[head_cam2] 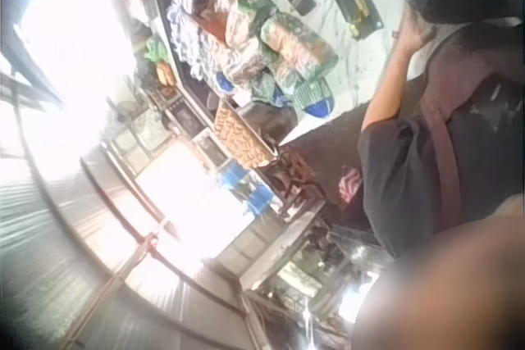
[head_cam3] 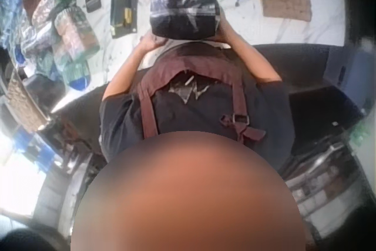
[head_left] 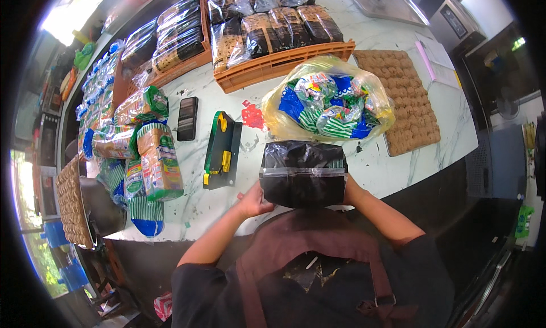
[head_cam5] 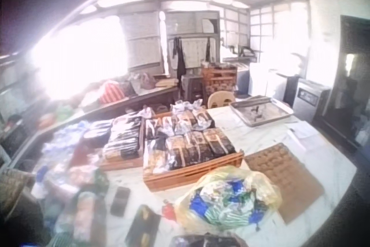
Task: The person repeatedly packs small round baked items into clear plastic bags, seals them with a handheld heat sealer, and places the finished packages into a wooden crate. The person also moves trays of baked goods on the table.
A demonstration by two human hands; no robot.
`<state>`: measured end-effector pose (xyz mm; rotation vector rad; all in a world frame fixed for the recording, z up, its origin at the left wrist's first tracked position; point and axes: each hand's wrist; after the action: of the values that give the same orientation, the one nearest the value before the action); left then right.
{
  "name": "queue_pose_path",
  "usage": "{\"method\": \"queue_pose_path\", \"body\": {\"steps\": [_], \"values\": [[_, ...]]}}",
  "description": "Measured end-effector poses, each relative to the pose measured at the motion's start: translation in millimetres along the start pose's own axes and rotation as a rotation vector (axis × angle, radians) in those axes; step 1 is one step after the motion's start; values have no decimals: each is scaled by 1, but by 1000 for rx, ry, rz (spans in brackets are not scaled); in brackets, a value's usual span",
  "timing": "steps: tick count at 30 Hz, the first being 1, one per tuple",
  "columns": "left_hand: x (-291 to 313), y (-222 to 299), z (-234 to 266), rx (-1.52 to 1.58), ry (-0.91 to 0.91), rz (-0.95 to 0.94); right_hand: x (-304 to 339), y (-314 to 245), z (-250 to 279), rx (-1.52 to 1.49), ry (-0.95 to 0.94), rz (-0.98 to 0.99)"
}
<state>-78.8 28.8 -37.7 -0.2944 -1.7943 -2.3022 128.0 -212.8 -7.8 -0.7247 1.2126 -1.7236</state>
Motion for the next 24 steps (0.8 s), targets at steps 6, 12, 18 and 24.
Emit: {"method": "queue_pose_path", "body": {"steps": [6, 12, 18, 24], "values": [[-51, -6, -21, 150, -236, -197, -24, 17, -34, -200, -223, 23], [-83, -15, -38, -315, -89, -368, -4, 49, -36, 150, -173, 226], [-92, -15, -34, -489, -36, -392, -4, 46, -34, 292, -111, 287], [-93, -18, -24, -540, -107, -402, -12, 34, -35, 409, -53, 336]]}}
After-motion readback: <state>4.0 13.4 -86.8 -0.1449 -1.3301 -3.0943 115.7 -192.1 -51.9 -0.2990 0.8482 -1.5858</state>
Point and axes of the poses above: each hand's wrist, its own x-axis away from the middle knuckle, its own z-axis out of the back of the hand, y = z × x, and after that the axes turned 9 degrees about -x, right-handed
